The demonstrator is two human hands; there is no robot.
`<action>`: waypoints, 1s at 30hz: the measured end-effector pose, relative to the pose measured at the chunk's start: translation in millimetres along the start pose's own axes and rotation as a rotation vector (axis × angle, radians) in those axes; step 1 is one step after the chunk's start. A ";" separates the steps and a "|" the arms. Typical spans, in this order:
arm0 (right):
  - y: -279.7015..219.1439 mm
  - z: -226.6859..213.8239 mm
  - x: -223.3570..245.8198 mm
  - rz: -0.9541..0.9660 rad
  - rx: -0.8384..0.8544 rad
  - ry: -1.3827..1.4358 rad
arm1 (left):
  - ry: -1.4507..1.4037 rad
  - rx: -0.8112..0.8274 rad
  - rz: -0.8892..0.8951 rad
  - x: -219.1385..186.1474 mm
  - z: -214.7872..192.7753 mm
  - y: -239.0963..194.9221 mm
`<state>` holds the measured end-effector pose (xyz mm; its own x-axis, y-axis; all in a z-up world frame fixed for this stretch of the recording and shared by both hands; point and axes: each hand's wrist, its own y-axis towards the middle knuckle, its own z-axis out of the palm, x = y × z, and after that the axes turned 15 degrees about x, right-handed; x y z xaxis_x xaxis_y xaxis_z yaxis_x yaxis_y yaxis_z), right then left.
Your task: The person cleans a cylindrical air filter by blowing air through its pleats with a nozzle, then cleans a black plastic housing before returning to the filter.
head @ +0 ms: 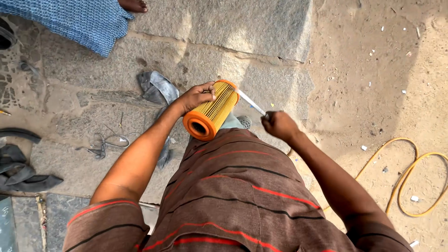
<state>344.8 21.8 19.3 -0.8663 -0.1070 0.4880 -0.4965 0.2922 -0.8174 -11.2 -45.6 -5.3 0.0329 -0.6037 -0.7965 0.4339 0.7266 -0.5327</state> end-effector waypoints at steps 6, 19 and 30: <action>10.4 -3.1 -16.4 -0.335 -0.094 -0.053 | 0.074 -0.005 0.021 -16.3 3.7 7.1; -2.0 9.3 -1.9 -0.199 -0.024 -0.054 | 0.183 0.015 0.076 -10.9 -1.0 6.7; -3.2 -4.7 -0.7 -0.330 -0.017 -0.013 | 0.227 0.018 -0.005 -20.8 -8.2 25.3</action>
<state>347.3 25.5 23.0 -0.6597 -0.2105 0.7215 -0.7495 0.2555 -0.6108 -8.3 -12.0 -4.6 -0.1723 -0.5166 -0.8387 0.4492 0.7165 -0.5337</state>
